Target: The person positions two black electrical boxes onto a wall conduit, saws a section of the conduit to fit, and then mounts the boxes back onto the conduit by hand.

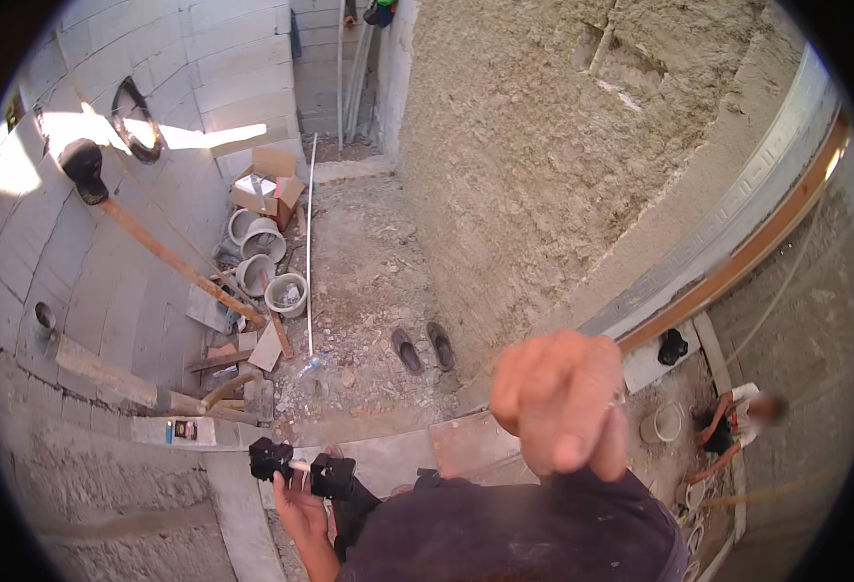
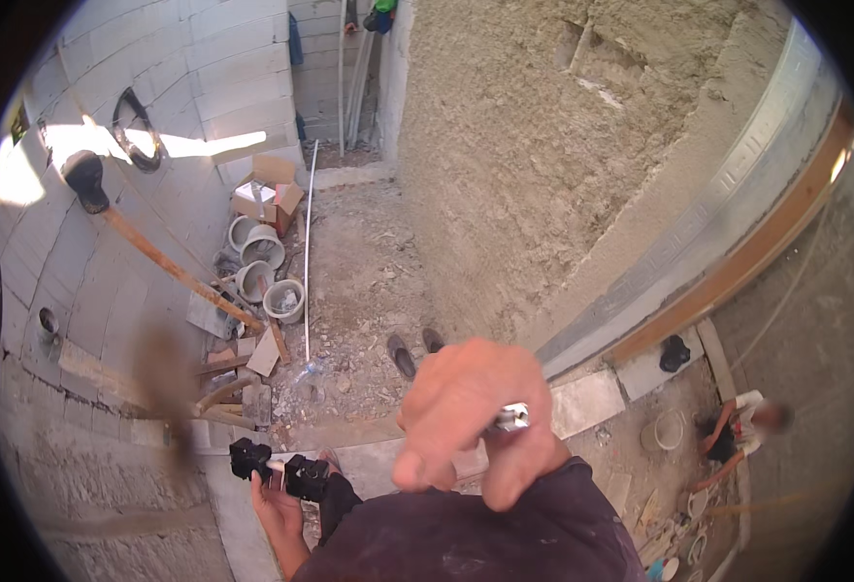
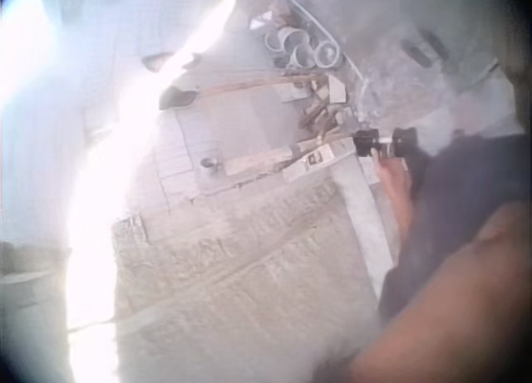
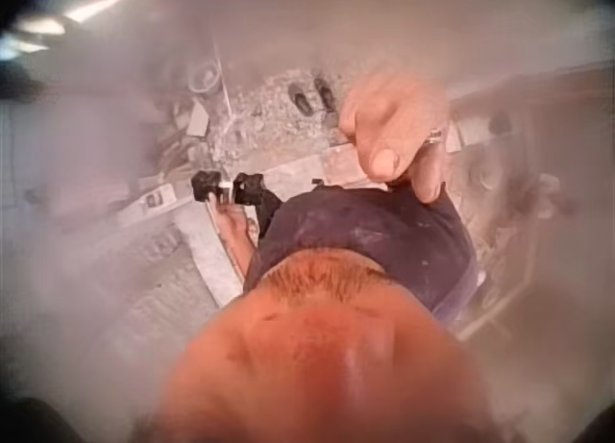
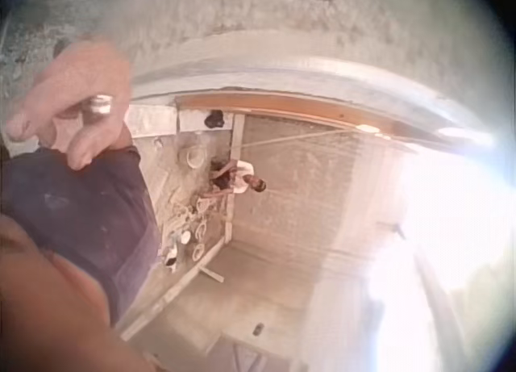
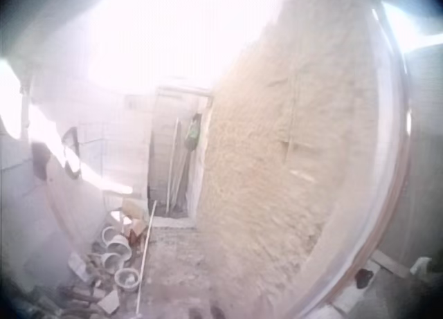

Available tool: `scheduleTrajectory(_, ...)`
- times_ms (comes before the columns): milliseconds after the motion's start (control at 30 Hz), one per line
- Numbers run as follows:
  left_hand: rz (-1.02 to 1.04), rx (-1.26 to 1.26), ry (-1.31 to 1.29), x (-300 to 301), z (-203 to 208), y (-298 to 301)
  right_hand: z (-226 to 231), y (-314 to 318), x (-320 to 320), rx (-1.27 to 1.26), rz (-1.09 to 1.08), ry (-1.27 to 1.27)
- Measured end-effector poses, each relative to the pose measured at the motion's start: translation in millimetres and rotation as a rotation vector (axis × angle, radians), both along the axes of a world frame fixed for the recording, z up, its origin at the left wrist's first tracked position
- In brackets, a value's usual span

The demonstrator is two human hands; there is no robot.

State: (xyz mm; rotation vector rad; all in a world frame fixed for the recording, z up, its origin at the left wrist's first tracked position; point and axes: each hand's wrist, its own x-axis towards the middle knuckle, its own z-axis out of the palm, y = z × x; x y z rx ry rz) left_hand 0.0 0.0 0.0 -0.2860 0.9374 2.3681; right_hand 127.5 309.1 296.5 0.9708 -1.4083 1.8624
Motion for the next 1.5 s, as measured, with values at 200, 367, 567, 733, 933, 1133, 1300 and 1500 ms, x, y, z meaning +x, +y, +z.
scheduleTrajectory(200,-0.298,0.016,0.027,-131,0,31,71,-62,-51,0.271,-0.153,-0.094)
scheduleTrajectory(367,-0.437,0.060,0.006,-188,5,68,68,-87,-105,0.374,-0.310,0.155)
scheduleTrajectory(567,-0.692,0.083,0.020,-209,40,162,102,-101,-104,0.352,-0.430,-0.119)
scheduleTrajectory(733,-0.958,0.269,0.146,-189,100,293,90,-91,-82,0.396,-0.663,-0.189)
scheduleTrajectory(933,-1.006,0.575,0.174,-119,229,474,-8,-90,7,0.048,-1.461,-0.340)
scheduleTrajectory(1133,-1.070,0.787,0.242,-62,328,600,-124,-78,37,-0.733,-1.733,-0.585)
scheduleTrajectory(1300,-1.134,0.881,0.085,-19,351,669,-169,-85,44,-0.829,-1.921,-0.929)
scheduleTrajectory(1500,-1.199,0.991,-0.028,9,356,722,-173,-64,16,-0.979,-2.079,-0.934)
